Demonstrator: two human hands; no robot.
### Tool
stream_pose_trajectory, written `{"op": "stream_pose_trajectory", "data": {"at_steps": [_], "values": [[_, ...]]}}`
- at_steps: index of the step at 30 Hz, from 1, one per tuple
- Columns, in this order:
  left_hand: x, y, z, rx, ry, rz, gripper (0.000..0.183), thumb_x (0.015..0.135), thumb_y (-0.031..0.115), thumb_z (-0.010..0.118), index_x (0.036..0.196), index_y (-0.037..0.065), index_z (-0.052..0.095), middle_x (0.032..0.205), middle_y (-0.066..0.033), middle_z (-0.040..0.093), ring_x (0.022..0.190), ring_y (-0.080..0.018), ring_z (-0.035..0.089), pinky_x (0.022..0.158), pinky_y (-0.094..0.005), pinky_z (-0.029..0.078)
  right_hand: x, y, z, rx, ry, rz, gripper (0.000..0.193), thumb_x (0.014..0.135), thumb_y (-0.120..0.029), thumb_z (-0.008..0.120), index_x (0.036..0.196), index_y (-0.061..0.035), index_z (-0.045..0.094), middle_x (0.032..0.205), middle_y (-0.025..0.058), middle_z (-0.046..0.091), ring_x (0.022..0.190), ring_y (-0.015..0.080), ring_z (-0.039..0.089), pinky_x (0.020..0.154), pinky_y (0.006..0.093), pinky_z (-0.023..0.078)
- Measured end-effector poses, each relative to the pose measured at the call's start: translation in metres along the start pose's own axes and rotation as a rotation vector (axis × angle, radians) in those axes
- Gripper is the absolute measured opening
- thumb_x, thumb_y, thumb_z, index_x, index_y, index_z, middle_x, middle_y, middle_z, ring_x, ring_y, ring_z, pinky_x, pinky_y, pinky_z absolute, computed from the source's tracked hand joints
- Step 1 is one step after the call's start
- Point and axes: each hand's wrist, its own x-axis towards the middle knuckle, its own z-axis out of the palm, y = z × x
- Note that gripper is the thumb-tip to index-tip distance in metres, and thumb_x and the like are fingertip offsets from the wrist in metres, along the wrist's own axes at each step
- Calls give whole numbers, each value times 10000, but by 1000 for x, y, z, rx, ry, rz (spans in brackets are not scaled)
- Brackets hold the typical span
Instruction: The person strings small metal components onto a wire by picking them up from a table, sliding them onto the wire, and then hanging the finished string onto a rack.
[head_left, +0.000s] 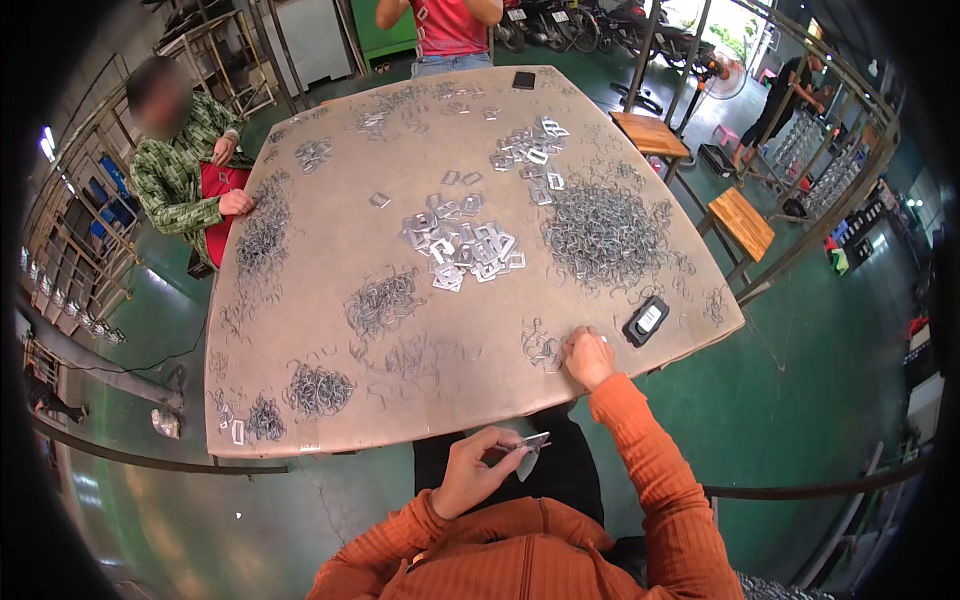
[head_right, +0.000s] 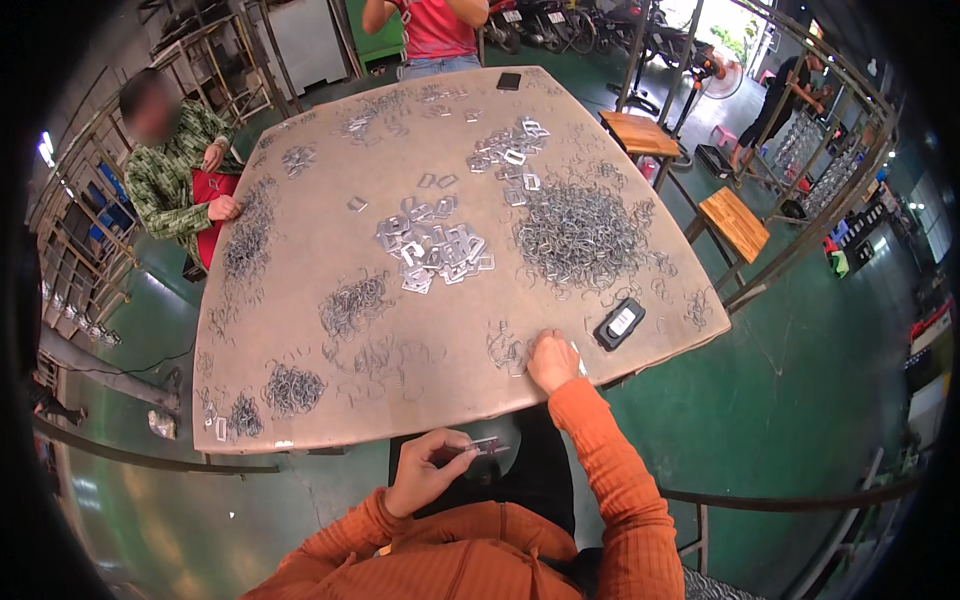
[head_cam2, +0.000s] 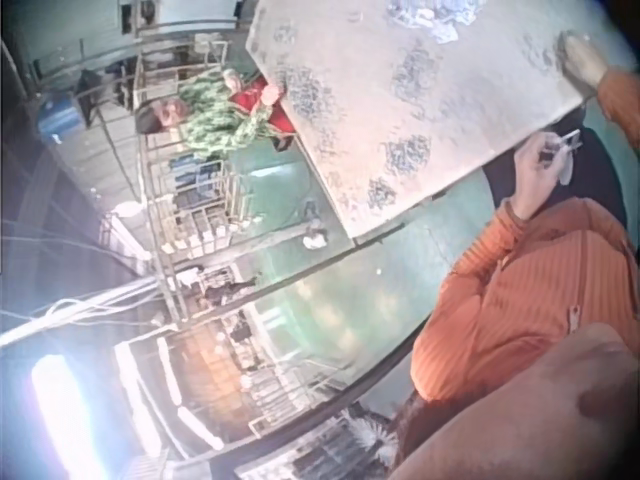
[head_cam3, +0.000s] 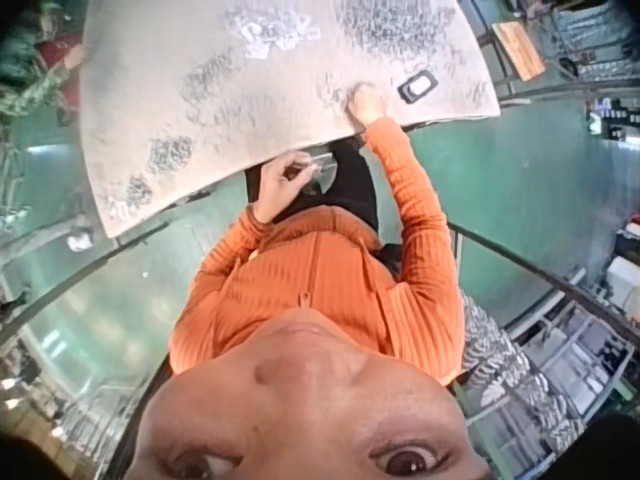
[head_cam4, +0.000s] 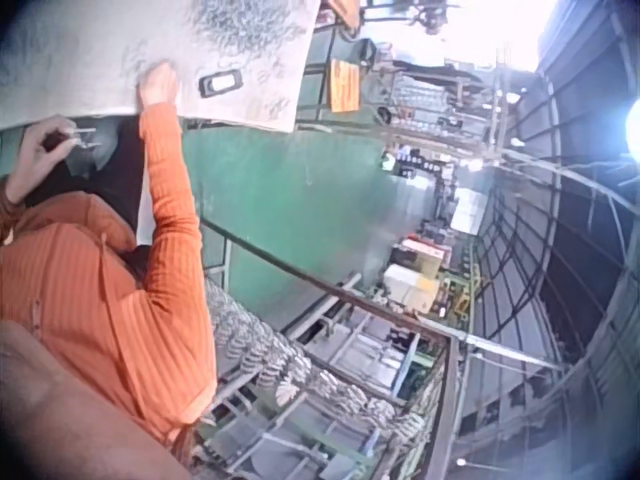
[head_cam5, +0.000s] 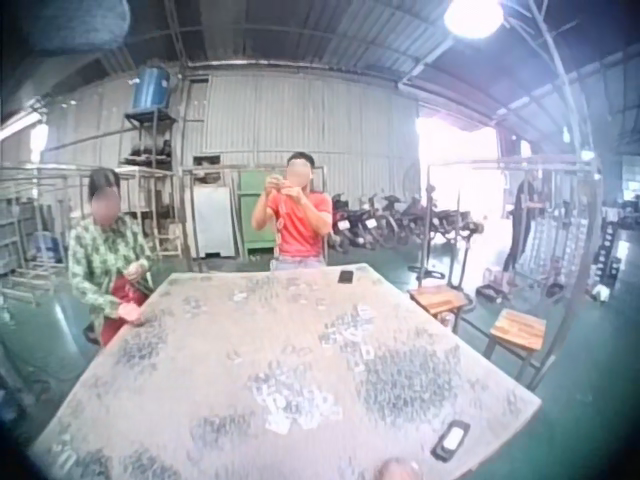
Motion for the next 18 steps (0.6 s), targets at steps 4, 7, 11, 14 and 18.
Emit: {"op": "stream_pose_trajectory", "data": {"at_steps": [4,7,11,14,18], "values": [[2,0,3,-8,-27,-39,119,808,25,685,906,-17,632,873,-63,677,728,-72,620,654,-216,516,11,34,2,337,-125,61,115,793,-97,623,830,10,603,863,224,635,813,393,620,734,447,484],[2,0,3,15,-35,-27,136,817,43,677,934,-16,637,848,-79,685,715,-96,645,643,-232,532,5,36,-3,397,-106,59,85,790,-58,603,836,13,592,852,222,632,809,399,611,720,440,484],[3,-1,4,7,-38,-43,130,820,27,673,940,-11,640,835,-55,681,716,-76,631,642,-214,513,-10,25,-4,286,86,-116,86,773,-20,592,857,-1,594,831,209,627,790,407,601,698,452,486],[4,-3,4,15,-43,-53,142,820,36,674,953,-1,642,836,-62,684,716,-83,641,633,-223,522,-15,21,-4,291,191,-183,111,768,-12,580,877,-20,600,840,196,621,779,404,600,685,463,488],[7,-5,5,31,-41,-28,160,817,35,672,972,8,644,839,-70,688,712,-92,651,626,-230,530,-22,25,-4,106,175,-217,96,774,-34,573,860,-38,615,877,181,618,760,393,605,672,464,495]]}}
